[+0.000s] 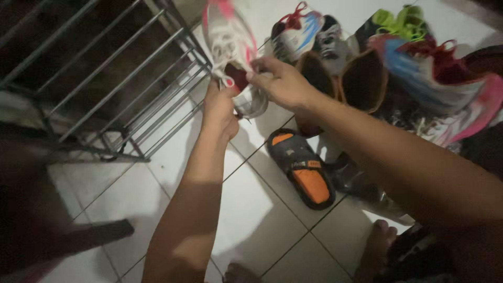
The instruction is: The person organizes a collection of shoes by placing them onto a metal shoe rack. They pick up various pairs of sneakers and sandals from the floor and arrange them on the rack's shelves.
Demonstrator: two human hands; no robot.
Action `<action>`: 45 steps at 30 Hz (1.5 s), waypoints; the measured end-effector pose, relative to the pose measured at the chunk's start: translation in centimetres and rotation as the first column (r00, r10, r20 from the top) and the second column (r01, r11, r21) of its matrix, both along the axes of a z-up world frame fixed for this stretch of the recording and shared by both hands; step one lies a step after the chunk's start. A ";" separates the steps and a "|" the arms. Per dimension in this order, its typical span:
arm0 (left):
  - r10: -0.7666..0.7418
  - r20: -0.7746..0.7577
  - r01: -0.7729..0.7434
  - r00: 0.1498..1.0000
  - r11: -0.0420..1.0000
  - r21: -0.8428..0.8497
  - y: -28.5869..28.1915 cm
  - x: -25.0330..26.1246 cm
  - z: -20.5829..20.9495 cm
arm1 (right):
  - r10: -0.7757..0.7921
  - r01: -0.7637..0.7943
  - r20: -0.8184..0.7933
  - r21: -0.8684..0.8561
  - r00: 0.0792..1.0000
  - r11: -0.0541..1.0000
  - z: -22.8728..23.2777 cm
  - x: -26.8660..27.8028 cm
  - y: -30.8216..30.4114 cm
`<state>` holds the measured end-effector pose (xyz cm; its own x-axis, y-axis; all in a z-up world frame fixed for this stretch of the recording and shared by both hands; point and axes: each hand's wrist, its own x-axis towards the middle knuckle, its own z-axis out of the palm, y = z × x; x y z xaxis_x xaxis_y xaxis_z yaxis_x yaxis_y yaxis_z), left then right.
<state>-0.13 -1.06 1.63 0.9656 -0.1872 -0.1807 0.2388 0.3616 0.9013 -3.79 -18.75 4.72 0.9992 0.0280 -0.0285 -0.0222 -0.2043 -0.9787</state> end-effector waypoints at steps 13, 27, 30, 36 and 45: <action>-0.265 -0.110 0.226 0.958 0.933 -0.280 -8.4 -4.1 0.9 | -0.619 -0.302 -0.285 -0.950 0.732 0.080 1.9 -6.3 -23.2; -0.370 -0.052 0.320 0.928 0.858 -0.402 -12.0 -6.1 -0.7 | -0.778 0.268 -0.075 -0.915 0.624 0.302 3.5 -15.1 -34.9; -0.394 0.025 0.360 0.919 0.812 -0.460 -11.9 -6.3 -1.3 | -0.723 0.399 0.027 -0.848 0.690 0.348 5.3 -13.6 -32.1; -0.441 -0.049 0.364 0.896 0.793 -0.489 -10.5 -5.1 -1.5 | -0.479 0.455 0.169 -0.678 0.861 0.577 8.1 -6.7 -23.2; -0.504 -0.221 0.312 0.835 0.764 -0.565 -2.2 -0.7 -4.9 | -0.044 0.170 0.249 -0.510 0.967 0.843 7.9 2.9 -8.2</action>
<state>-0.78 -3.28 -3.28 0.6657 -0.7026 -0.2515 0.7211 0.5188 0.4592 -0.87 -26.92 12.64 0.9768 -0.0355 0.2113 0.1277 -0.6957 -0.7069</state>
